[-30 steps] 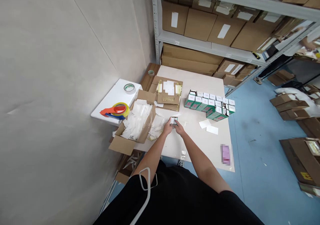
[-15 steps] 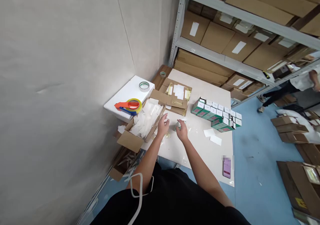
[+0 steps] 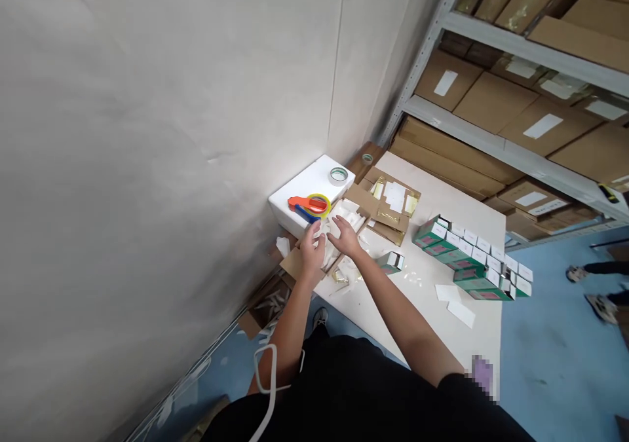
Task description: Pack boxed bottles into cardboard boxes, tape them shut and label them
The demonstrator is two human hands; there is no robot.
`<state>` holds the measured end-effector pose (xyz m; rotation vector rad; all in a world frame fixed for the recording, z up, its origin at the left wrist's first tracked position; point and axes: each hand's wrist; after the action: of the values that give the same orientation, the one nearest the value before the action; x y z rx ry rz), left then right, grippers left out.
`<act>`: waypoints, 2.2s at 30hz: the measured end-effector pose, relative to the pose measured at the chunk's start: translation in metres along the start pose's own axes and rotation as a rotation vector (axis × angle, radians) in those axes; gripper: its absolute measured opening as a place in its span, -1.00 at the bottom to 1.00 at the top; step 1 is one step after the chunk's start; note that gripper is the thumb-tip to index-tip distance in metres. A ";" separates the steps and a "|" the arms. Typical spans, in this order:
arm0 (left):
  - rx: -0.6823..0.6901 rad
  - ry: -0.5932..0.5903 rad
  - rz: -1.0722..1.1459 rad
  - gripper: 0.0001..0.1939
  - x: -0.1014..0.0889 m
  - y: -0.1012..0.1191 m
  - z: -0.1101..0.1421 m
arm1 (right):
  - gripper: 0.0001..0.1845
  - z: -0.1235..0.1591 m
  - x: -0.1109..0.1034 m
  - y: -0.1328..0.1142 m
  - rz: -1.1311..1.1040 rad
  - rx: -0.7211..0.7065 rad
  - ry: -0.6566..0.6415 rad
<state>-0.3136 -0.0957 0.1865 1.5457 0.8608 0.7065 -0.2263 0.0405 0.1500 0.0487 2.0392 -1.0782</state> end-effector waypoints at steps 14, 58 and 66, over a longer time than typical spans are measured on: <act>-0.028 0.227 -0.071 -0.60 -0.071 -0.003 0.000 | -0.66 -0.080 0.066 -0.047 0.314 0.007 -0.193; -0.030 -0.537 -0.122 -0.56 0.283 0.018 0.220 | -0.86 0.484 -0.200 0.253 0.144 1.244 0.368; -0.043 -0.503 -0.135 -0.58 0.289 0.025 0.211 | -0.58 0.426 -0.231 0.244 -0.029 1.214 0.580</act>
<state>0.0218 0.0299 0.1724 1.5166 0.5584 0.2165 0.2921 -0.0328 0.0099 1.0356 1.4945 -2.3543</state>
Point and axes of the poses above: each hand's wrist, its own z-axis away from the middle knuckle, its own x-axis out of the palm, y = z × x, and after that the axes turned 7 degrees about y, right-handed
